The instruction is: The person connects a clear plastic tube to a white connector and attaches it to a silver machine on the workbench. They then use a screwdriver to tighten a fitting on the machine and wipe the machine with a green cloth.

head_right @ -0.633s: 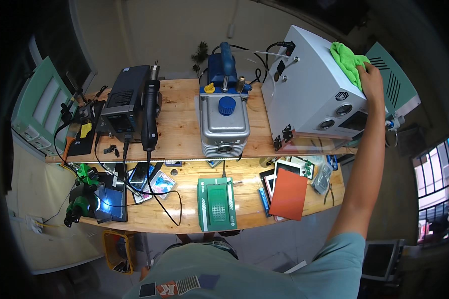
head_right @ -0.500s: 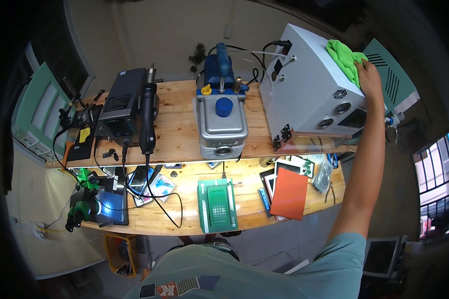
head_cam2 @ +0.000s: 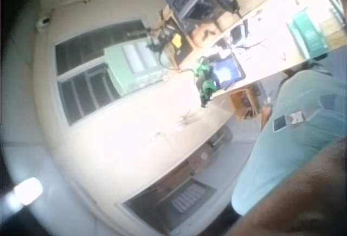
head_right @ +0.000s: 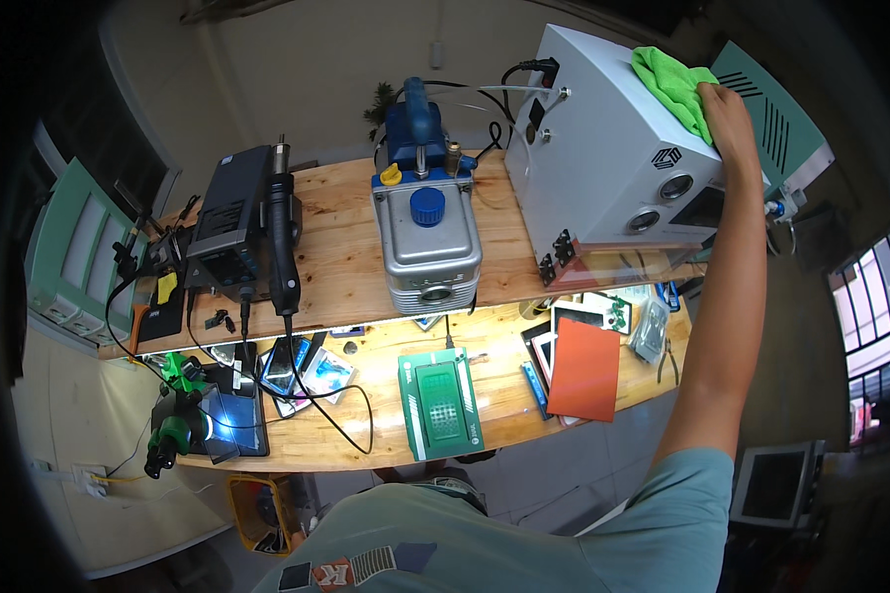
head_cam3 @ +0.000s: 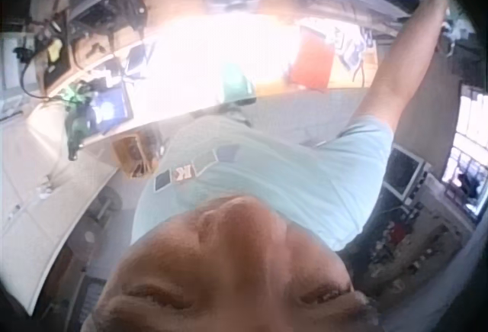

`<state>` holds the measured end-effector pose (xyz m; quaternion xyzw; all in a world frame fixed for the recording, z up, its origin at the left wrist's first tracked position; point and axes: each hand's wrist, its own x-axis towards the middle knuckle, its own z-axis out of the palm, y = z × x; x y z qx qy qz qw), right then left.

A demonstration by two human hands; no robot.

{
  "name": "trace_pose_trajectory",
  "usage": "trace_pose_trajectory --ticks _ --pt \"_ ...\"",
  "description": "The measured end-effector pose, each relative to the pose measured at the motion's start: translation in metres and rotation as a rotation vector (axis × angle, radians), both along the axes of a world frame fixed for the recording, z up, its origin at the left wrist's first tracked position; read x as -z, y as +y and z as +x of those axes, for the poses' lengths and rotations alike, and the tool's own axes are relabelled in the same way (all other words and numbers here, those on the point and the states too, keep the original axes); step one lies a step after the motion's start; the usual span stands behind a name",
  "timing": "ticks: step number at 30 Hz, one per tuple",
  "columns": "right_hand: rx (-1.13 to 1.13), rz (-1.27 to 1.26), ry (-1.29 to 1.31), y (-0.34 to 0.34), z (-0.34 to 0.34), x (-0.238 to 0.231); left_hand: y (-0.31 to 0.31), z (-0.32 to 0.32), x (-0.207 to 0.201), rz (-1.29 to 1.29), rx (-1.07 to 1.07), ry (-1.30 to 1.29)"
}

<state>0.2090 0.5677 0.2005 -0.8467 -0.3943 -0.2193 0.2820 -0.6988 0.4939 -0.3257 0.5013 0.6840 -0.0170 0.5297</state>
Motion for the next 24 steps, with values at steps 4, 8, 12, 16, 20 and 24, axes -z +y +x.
trace_pose_trajectory --ticks 4,8,12,16,20,24 --pt "-0.008 -0.014 0.015 -0.002 0.003 -0.003 0.004 -0.006 0.010 0.021 0.051 0.022" --pt "-0.044 0.024 0.022 -0.002 0.000 -0.001 0.002 -0.003 0.009 0.032 0.053 -0.011" --pt "-0.066 0.016 0.060 -0.003 0.009 0.001 -0.007 -0.010 0.018 0.051 0.047 -0.031" --pt "-0.065 0.039 0.045 -0.003 -0.006 0.000 -0.015 -0.011 0.021 0.036 0.027 0.061" --pt "-0.059 0.071 0.059 -0.001 -0.011 0.001 -0.020 -0.015 0.026 0.049 0.030 0.042" --pt "-0.020 0.046 0.063 -0.002 -0.021 -0.004 -0.008 0.025 -0.024 0.019 -0.096 0.029"
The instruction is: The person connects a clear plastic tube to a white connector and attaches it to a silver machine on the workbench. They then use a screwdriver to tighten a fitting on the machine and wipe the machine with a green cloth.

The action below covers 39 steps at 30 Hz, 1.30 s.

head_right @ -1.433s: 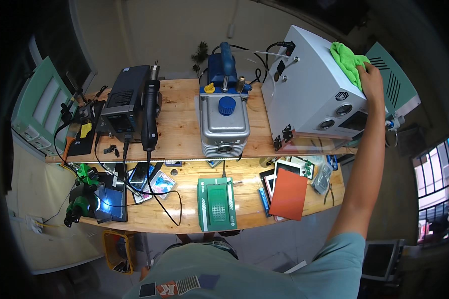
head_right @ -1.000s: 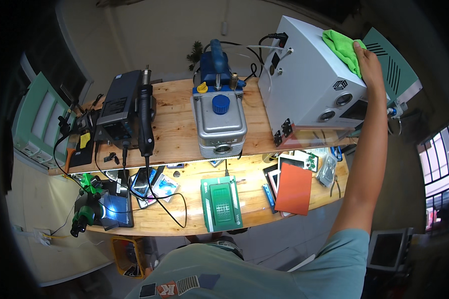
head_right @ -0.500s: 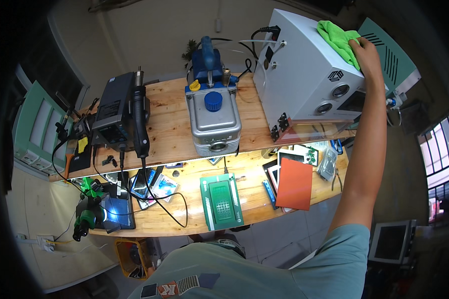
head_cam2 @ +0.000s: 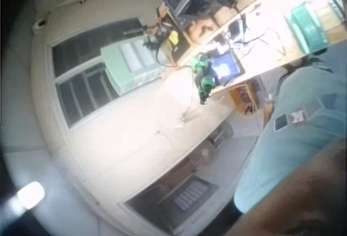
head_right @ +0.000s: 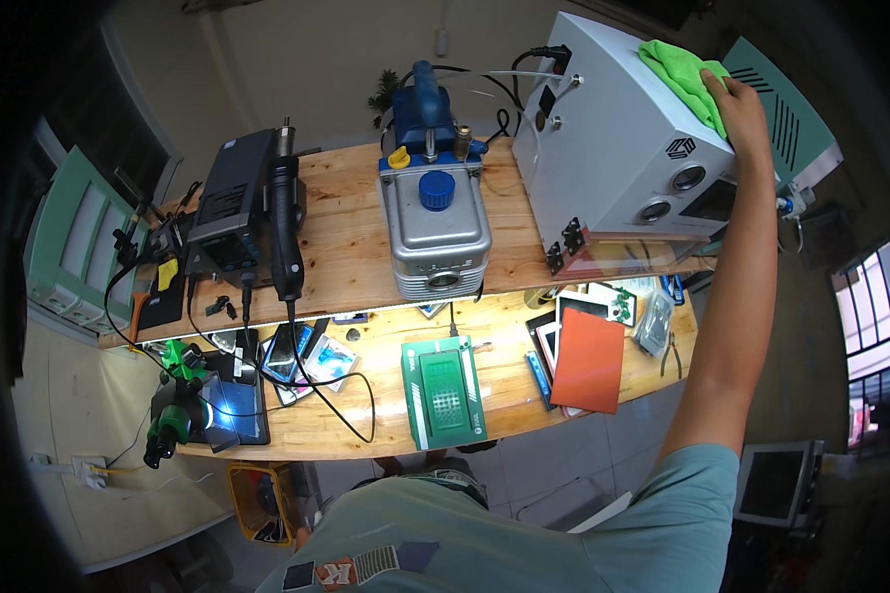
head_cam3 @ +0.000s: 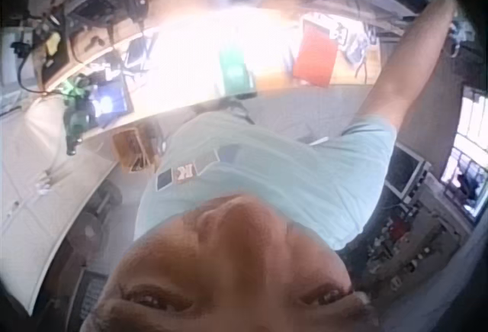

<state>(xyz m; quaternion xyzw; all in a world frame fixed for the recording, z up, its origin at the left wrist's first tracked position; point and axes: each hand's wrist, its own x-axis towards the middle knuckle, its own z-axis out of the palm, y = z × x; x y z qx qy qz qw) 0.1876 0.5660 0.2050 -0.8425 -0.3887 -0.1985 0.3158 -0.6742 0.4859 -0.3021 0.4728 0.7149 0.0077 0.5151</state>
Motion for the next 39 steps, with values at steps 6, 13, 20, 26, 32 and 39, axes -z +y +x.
trace_pose_trajectory --ticks 6,13,20,26,32,39 --pt "0.024 -0.037 -0.030 0.001 0.017 0.002 0.005 0.003 -0.019 -0.081 0.074 0.071" --pt "0.043 -0.068 -0.017 -0.001 0.025 0.003 -0.021 -0.040 0.049 -0.036 -0.020 -0.088" --pt "0.051 -0.044 -0.013 0.000 0.021 0.001 -0.025 -0.033 0.049 -0.033 -0.023 -0.074" --pt "0.024 -0.008 -0.088 0.003 0.020 0.005 -0.027 -0.035 0.056 -0.049 -0.039 -0.045" --pt "0.029 0.023 -0.078 0.002 0.009 0.005 -0.030 -0.036 0.058 -0.047 -0.055 -0.042" --pt "0.033 0.026 -0.109 0.002 0.008 0.006 -0.032 -0.037 0.064 -0.036 -0.055 -0.002"
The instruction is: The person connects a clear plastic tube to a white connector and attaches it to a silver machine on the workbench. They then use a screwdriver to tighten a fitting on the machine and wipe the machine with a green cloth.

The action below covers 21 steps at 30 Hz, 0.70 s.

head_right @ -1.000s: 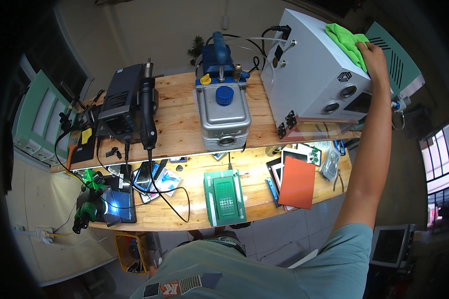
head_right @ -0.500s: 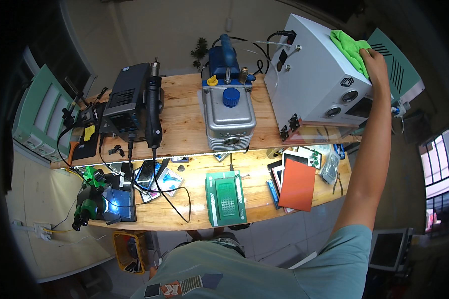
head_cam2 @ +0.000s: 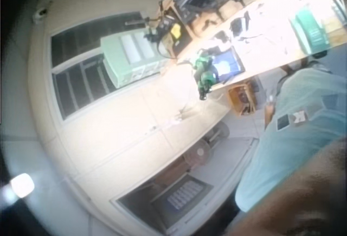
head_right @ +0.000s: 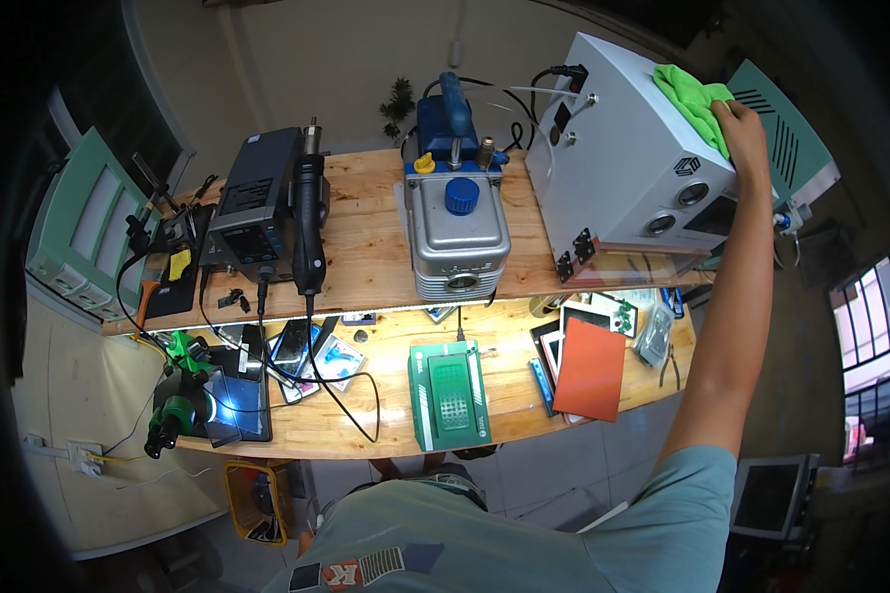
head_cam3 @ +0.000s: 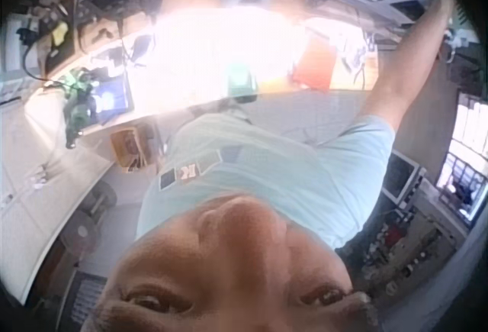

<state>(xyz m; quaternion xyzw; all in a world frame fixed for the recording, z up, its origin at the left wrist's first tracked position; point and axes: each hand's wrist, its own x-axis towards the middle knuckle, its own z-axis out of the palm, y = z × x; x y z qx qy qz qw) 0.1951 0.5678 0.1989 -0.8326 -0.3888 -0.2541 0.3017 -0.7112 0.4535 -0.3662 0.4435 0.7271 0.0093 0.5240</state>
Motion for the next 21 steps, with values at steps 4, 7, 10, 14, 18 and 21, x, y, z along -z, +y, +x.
trace_pose_trajectory --ticks 4,7,10,14,18,21 --pt "-0.002 0.014 -0.011 0.000 0.007 0.002 0.002 0.002 -0.003 -0.007 0.057 0.036" --pt "0.017 -0.032 0.046 -0.001 0.018 -0.001 0.001 0.000 0.000 -0.013 0.055 0.034" --pt "0.015 -0.077 0.086 0.001 0.014 -0.004 -0.001 0.006 -0.013 0.013 0.033 0.052" --pt "0.019 -0.079 0.087 -0.004 0.012 -0.006 0.018 0.048 -0.085 0.058 0.046 0.094" --pt "0.008 -0.048 0.051 -0.002 0.019 -0.003 0.018 0.034 -0.065 -0.029 0.067 0.021" --pt "-0.001 -0.060 0.070 0.002 0.015 -0.002 -0.001 0.011 -0.020 0.003 0.010 0.009"
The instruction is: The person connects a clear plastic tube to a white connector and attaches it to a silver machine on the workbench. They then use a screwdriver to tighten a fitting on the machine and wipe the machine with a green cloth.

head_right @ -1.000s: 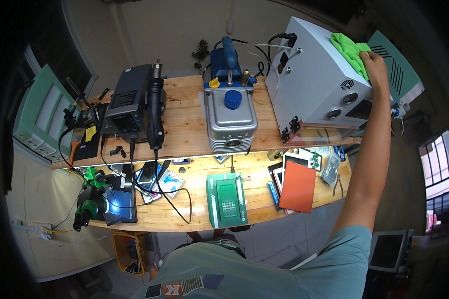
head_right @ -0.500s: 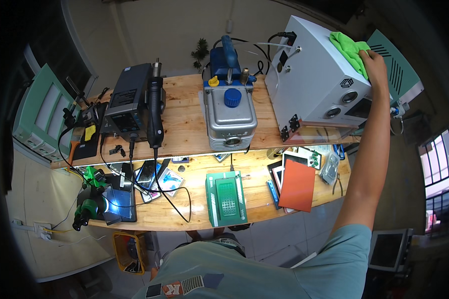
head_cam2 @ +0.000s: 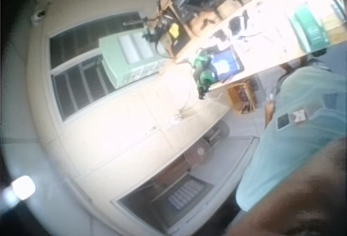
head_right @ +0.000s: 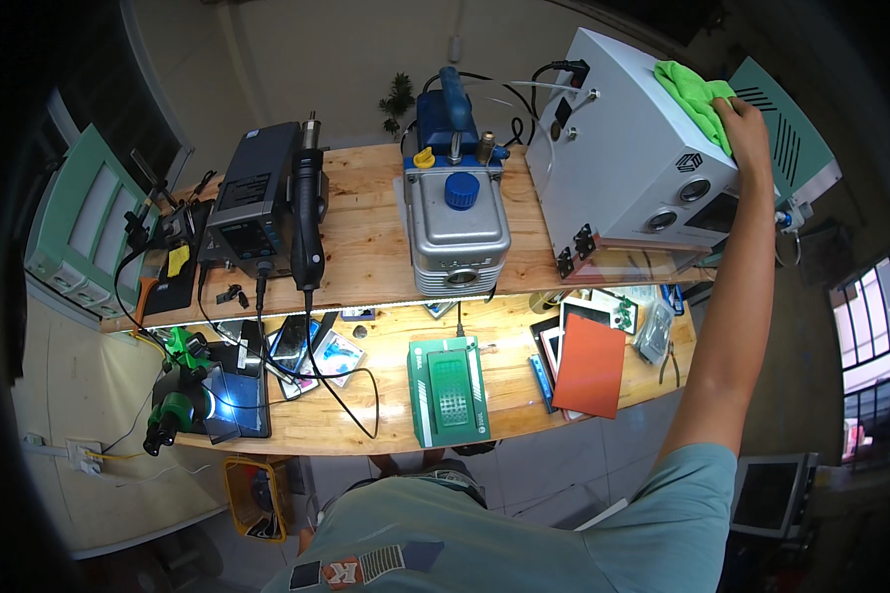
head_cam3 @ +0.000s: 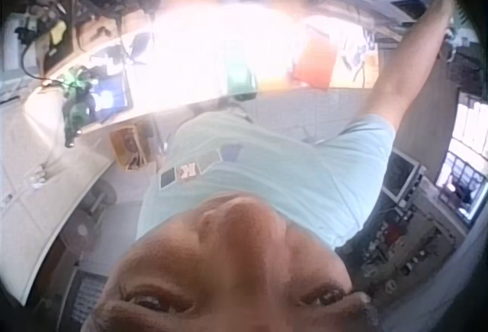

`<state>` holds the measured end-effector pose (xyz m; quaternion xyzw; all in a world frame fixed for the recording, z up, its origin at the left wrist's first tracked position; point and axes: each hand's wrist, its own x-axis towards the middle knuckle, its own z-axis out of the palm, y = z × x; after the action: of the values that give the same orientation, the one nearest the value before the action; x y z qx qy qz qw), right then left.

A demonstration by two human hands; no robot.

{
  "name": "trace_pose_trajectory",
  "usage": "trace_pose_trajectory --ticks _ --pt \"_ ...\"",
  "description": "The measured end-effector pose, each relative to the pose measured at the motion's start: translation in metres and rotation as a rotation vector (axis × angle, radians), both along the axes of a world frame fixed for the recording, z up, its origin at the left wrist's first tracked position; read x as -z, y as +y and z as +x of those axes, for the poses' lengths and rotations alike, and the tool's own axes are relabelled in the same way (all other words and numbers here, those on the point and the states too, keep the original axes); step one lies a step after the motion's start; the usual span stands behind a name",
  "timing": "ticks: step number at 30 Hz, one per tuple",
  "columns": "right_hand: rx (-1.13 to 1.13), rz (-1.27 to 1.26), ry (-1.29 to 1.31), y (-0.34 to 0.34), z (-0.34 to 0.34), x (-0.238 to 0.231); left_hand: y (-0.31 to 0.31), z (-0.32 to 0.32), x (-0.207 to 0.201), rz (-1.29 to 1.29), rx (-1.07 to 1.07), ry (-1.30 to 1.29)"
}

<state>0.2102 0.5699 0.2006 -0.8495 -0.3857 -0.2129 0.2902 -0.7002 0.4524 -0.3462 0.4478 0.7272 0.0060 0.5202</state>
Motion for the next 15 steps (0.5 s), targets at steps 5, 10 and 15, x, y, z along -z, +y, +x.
trace_pose_trajectory --ticks 5,10,15 --pt "0.023 -0.015 0.007 -0.006 -0.004 -0.003 0.006 0.006 -0.013 -0.006 0.002 -0.022" --pt "0.042 -0.007 -0.008 -0.004 0.000 -0.002 0.002 -0.004 0.012 -0.017 0.014 0.000" --pt "0.029 -0.021 0.025 -0.001 -0.002 -0.002 -0.001 -0.005 0.012 -0.010 0.013 -0.009"
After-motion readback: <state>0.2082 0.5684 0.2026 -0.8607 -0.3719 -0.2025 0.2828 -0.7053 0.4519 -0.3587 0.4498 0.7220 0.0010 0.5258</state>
